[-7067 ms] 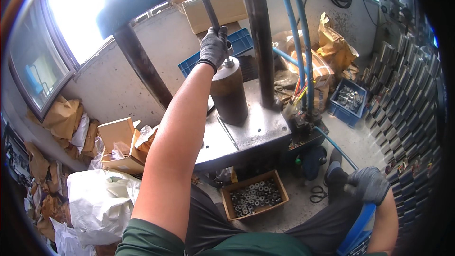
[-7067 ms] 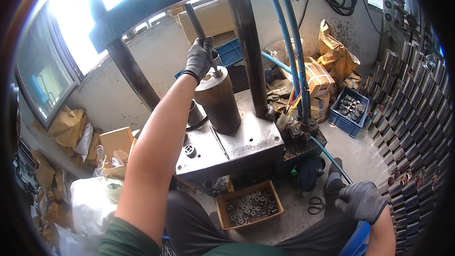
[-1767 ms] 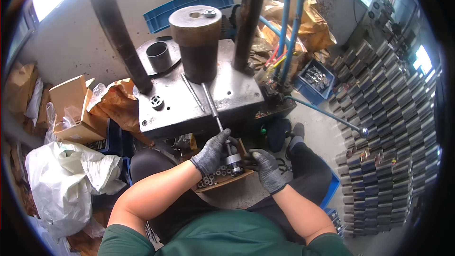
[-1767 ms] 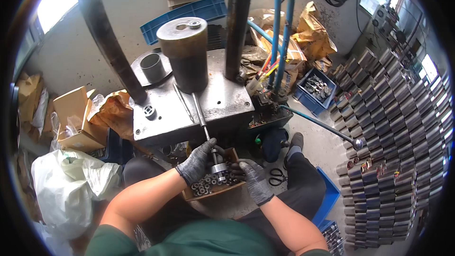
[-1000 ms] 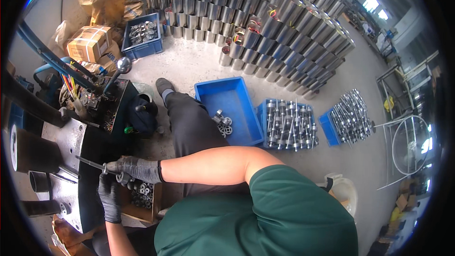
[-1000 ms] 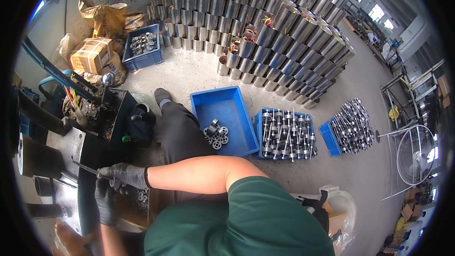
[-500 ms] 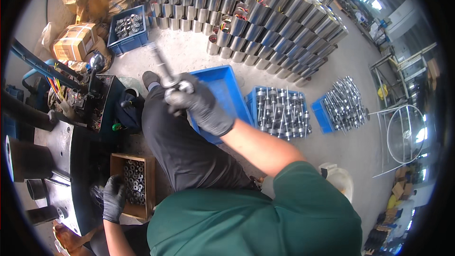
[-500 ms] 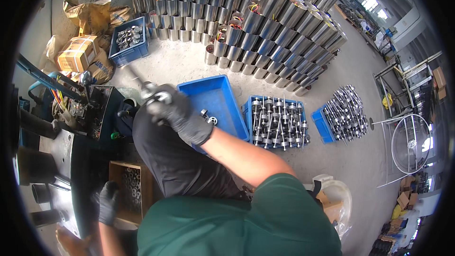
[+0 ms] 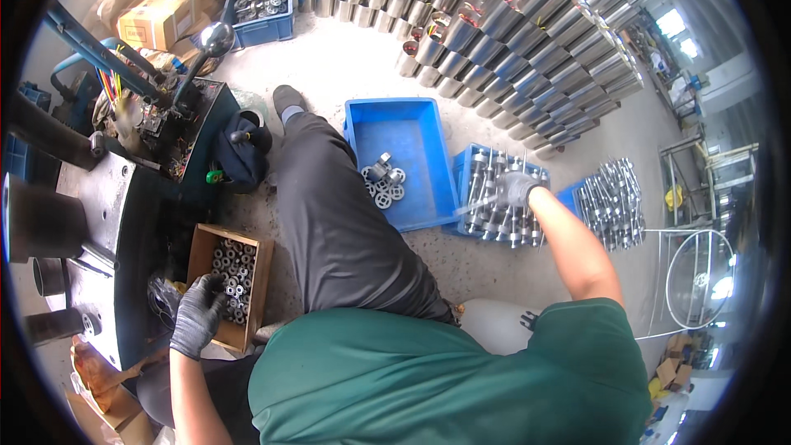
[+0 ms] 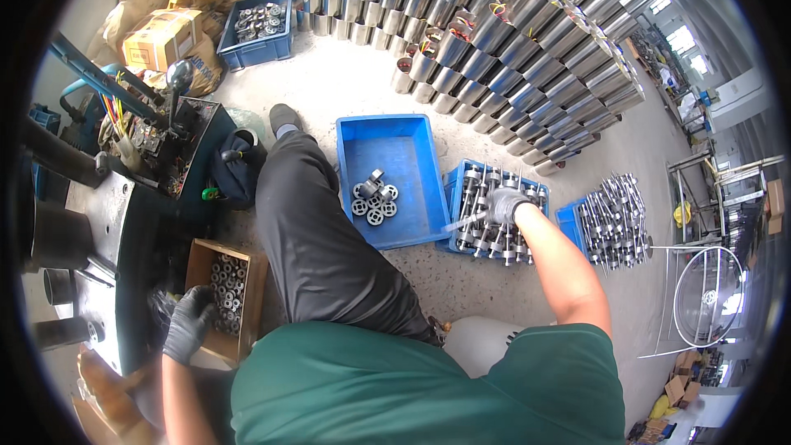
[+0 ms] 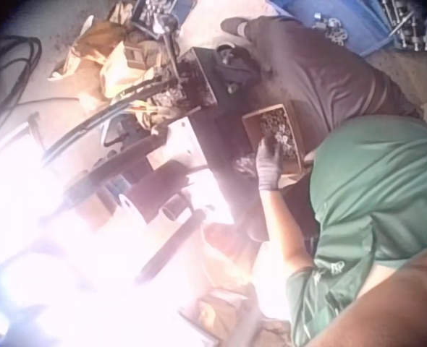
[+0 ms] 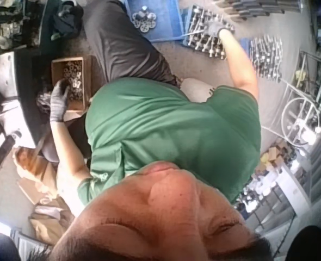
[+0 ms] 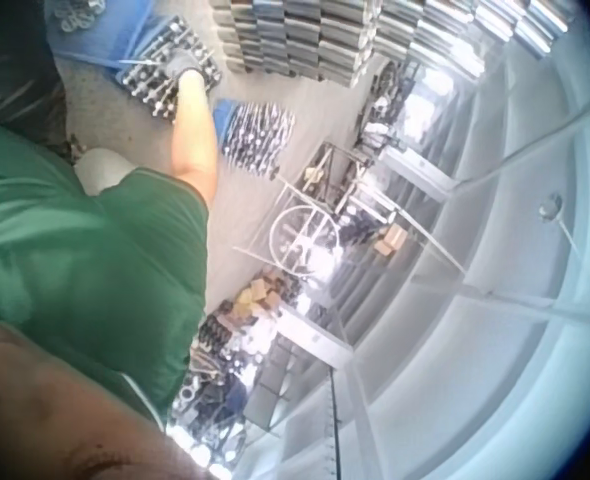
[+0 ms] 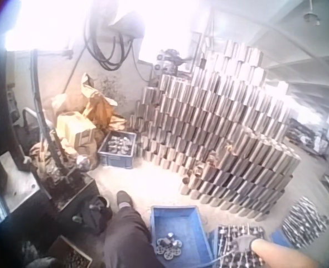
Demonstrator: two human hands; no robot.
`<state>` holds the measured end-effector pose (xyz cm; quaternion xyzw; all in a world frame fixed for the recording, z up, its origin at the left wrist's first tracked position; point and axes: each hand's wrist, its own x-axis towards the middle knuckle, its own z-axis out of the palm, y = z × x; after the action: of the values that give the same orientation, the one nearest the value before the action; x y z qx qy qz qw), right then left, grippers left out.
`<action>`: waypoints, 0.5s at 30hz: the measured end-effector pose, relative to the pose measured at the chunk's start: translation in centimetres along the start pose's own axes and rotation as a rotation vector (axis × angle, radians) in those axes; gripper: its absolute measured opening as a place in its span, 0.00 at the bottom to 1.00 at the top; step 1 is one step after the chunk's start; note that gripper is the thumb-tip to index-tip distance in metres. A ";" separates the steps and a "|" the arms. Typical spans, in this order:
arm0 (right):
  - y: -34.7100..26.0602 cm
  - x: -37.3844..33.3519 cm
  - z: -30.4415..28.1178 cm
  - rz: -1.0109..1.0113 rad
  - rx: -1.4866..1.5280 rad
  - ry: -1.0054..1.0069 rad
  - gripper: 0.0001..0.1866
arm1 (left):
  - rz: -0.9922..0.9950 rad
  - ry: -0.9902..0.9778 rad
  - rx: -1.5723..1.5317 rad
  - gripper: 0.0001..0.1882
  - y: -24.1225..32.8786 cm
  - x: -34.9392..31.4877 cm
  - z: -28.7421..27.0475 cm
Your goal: Using a manual press machine to assemble metal rods with ring-shaped components.
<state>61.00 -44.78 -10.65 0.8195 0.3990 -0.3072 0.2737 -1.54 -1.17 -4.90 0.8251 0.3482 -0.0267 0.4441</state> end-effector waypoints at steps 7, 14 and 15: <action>-0.2 0.2 2.9 -0.044 -0.057 -0.052 0.22 | -0.078 -0.057 -0.063 0.17 0.9 -0.3 0.2; -0.6 1.0 5.0 0.262 0.490 0.400 0.23 | -0.111 -0.060 -0.054 0.16 1.0 -0.2 0.4; -0.8 1.4 5.3 0.302 0.503 0.446 0.22 | -0.177 -0.071 -0.128 0.16 1.1 -0.2 0.4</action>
<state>59.47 -47.34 -15.34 0.9576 0.2357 -0.1655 0.0122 -0.92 -1.94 -4.30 0.7595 0.4050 -0.0726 0.5039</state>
